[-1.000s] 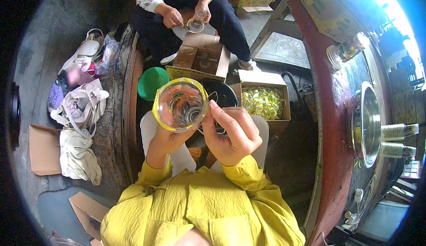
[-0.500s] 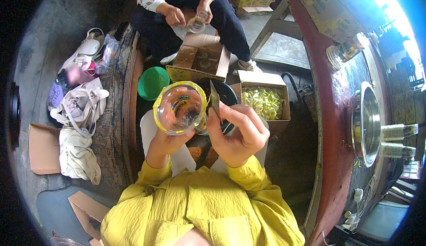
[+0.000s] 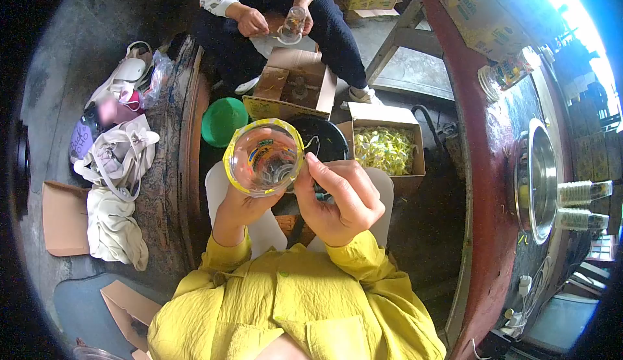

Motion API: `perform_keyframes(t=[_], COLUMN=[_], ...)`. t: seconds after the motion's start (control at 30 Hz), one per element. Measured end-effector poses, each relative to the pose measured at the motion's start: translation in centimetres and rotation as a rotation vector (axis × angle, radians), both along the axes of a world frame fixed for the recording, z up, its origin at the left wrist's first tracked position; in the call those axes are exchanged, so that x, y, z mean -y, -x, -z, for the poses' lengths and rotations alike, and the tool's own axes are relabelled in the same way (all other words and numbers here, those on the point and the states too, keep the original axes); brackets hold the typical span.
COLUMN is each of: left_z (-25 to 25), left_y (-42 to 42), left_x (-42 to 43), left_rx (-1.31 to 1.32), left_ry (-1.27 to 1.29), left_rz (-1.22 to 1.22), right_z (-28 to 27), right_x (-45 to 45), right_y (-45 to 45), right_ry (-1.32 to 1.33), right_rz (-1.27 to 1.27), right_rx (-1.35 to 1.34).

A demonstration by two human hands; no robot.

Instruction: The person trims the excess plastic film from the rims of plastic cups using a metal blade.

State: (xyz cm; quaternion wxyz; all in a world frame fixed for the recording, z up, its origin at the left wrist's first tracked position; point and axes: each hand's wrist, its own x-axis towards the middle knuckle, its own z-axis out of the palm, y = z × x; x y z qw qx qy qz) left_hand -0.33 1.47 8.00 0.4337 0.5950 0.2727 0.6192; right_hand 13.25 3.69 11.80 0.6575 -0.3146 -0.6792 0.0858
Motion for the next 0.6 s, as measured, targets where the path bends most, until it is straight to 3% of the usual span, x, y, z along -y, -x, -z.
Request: perform_keyframes(t=[0.07, 0.27, 0.37, 0.6], left_z=[0.6, -0.2, -0.2, 0.2], left_y=[0.0, 0.3, -0.1, 0.2], left_x=[0.1, 0.3, 0.1, 0.1], left_rx=[0.064, -0.131, 0.012, -0.018], left_ry=[0.090, 0.009, -0.011, 0.033], left_rz=[0.061, -0.019, 0.000, 0.014], right_z=[-0.2, -0.4, -0.3, -0.4], right_x=[-0.1, -0.5, -0.2, -0.1], right_y=[0.0, -0.4, -0.4, -0.3], right_ry=[-0.003, 0.066, 0.078, 0.043], right_rz=[0.025, -0.090, -0.095, -0.056], right_rx=[0.012, -0.024, -0.048, -0.015])
